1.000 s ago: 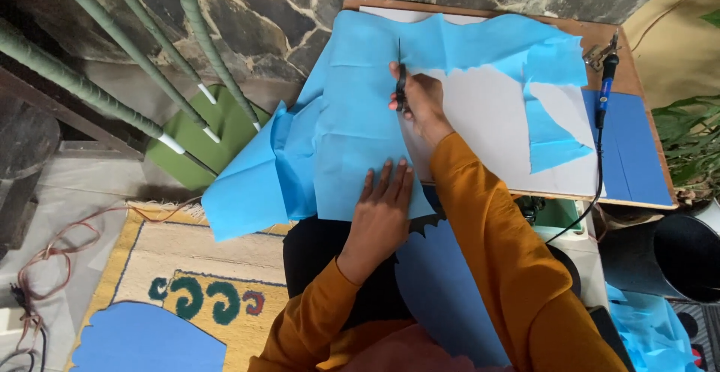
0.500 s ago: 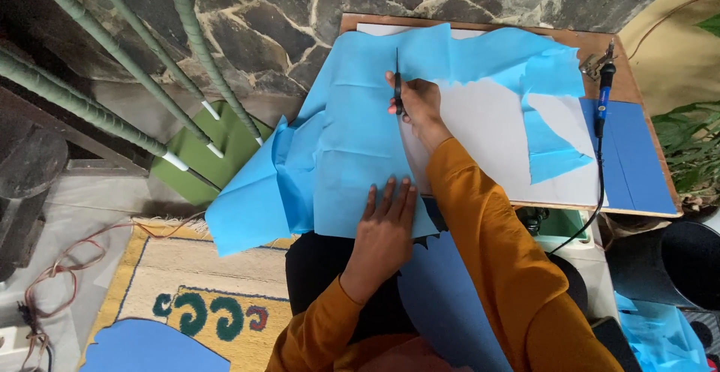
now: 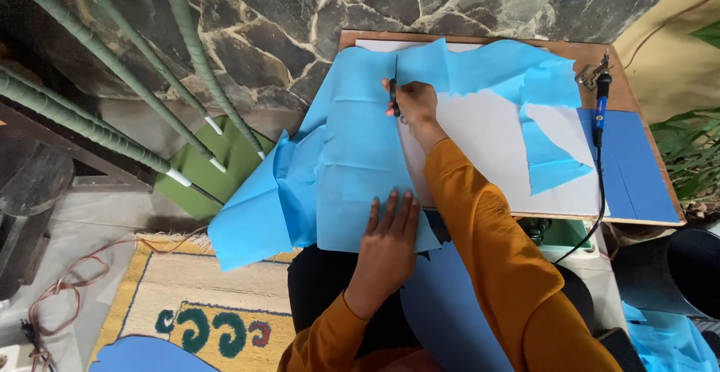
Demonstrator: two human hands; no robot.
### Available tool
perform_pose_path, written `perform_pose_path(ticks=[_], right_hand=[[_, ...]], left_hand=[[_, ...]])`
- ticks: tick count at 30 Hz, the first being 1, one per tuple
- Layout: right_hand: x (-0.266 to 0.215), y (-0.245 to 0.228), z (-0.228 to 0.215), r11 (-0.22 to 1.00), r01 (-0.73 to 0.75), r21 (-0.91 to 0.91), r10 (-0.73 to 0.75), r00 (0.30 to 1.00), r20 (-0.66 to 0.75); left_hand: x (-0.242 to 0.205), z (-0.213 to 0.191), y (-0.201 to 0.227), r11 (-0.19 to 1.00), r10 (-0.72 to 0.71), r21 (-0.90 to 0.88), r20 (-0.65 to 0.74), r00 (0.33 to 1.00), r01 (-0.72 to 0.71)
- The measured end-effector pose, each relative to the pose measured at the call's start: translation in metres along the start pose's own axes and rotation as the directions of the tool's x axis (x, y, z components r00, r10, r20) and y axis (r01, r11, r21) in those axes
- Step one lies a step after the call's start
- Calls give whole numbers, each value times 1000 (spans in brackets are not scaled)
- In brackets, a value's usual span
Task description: Cutting out petal-shaped pieces from blue fabric using a paper template, scissors, and a heat tool.
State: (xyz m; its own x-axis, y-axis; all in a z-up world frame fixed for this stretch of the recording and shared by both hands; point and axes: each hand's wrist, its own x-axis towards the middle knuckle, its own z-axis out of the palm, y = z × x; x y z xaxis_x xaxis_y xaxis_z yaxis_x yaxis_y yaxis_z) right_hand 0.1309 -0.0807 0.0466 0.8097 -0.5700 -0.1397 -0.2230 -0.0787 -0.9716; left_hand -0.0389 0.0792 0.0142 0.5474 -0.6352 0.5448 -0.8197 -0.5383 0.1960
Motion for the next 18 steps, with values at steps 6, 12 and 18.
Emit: perform_pose_path(ticks=[6, 12, 18], right_hand=[[-5, -30, 2, 987, -148, -55, 147, 989, -24], [9, -30, 6, 968, -233, -95, 226, 971, -80], [11, -34, 7, 964, -250, -87, 243, 967, -81]], left_hand=[[-6, 7, -1, 1000, 28, 7, 27, 999, -28], [-11, 10, -2, 998, 55, -38, 31, 998, -54], [-10, 7, -2, 998, 49, -37, 57, 997, -47]])
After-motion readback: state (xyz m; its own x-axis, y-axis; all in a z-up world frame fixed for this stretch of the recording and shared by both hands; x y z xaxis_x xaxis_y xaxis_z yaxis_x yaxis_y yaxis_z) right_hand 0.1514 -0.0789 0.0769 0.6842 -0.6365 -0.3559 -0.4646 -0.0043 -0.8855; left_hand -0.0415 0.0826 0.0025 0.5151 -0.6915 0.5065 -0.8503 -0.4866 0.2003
